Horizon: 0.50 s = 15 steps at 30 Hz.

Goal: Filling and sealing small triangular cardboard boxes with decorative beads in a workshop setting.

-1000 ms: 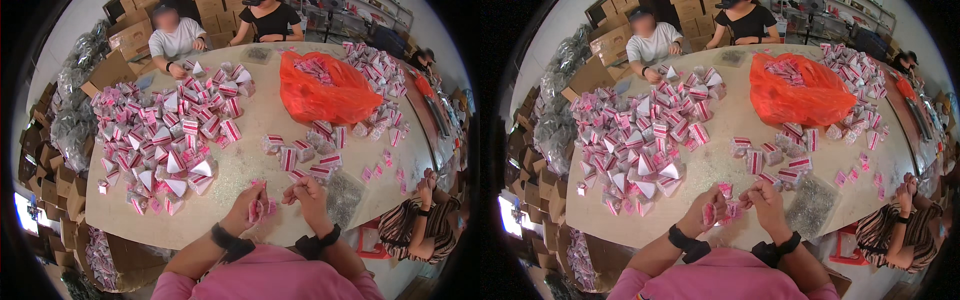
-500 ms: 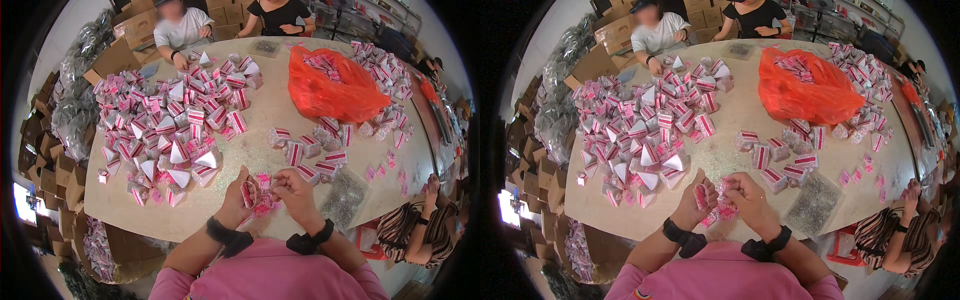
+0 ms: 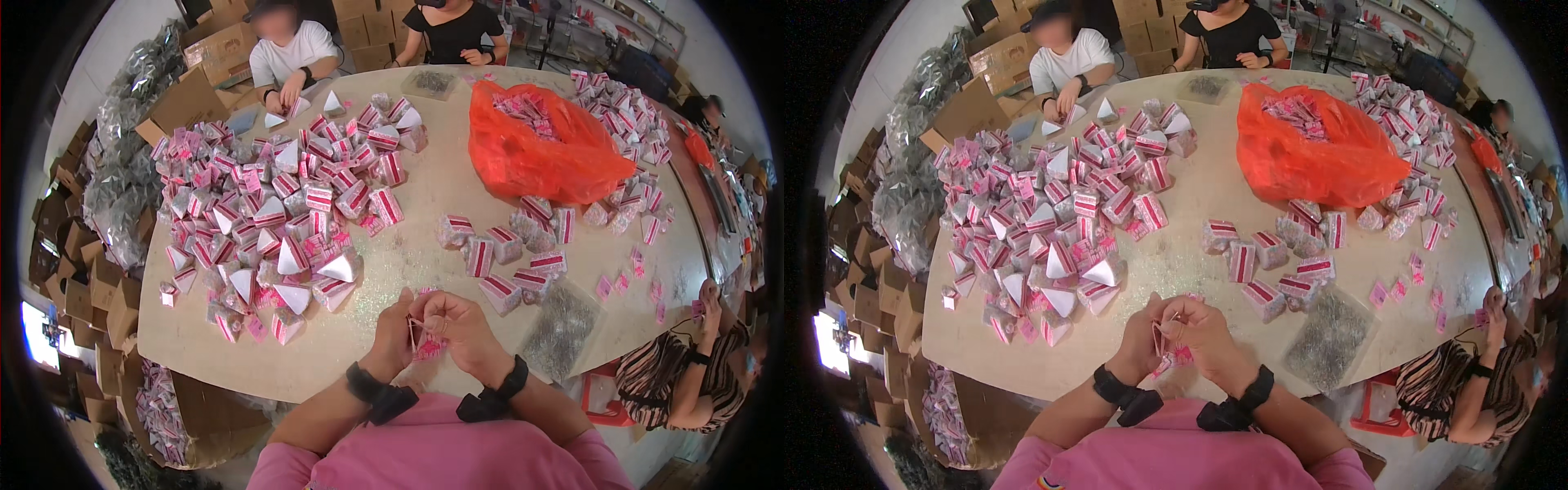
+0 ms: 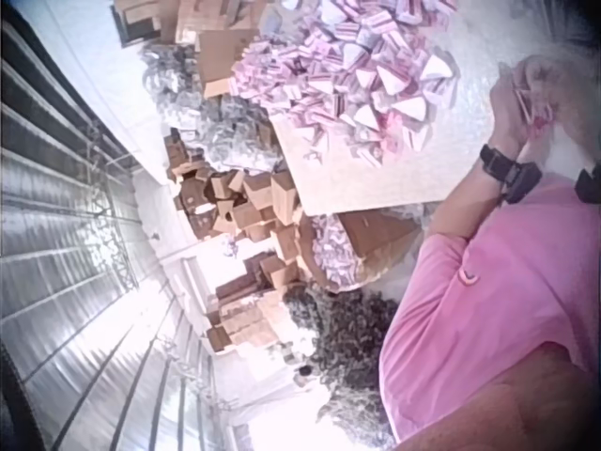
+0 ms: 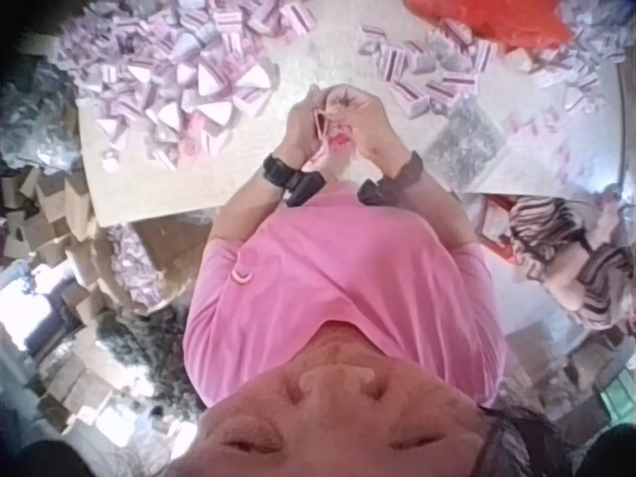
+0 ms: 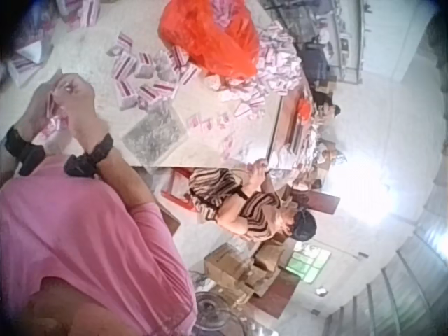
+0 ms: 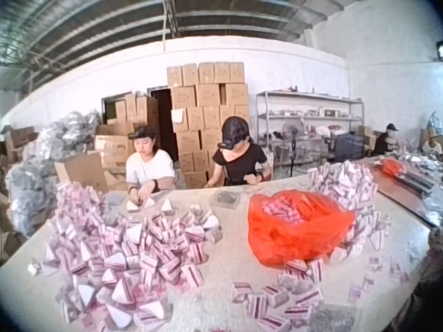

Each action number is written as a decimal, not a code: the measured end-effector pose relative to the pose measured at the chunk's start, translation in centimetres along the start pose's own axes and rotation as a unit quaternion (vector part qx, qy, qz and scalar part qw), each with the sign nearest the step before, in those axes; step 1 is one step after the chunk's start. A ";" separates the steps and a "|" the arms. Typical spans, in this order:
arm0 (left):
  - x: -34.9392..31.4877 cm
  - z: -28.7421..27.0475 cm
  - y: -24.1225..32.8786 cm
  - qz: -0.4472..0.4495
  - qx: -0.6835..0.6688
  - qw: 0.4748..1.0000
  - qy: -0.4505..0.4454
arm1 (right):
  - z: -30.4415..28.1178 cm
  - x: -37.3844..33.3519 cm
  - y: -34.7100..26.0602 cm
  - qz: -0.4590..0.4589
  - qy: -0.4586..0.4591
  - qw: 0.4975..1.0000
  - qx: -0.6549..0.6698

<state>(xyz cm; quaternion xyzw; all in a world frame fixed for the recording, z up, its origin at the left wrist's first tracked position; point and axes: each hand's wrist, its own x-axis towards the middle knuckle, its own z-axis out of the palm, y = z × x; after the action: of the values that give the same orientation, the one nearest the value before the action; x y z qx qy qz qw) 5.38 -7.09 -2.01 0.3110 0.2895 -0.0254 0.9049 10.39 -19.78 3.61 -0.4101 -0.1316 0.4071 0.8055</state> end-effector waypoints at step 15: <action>-5.1 1.2 4.1 0.503 0.605 0.616 -0.037 | -0.7 0.5 1.0 0.006 0.038 0.998 -0.051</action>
<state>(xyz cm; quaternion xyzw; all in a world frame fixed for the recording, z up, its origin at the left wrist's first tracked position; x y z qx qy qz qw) 2.66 -5.18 3.77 0.8840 -0.0264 0.2527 0.3925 10.54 -19.44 2.36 -0.4669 -0.1187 0.3889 0.7853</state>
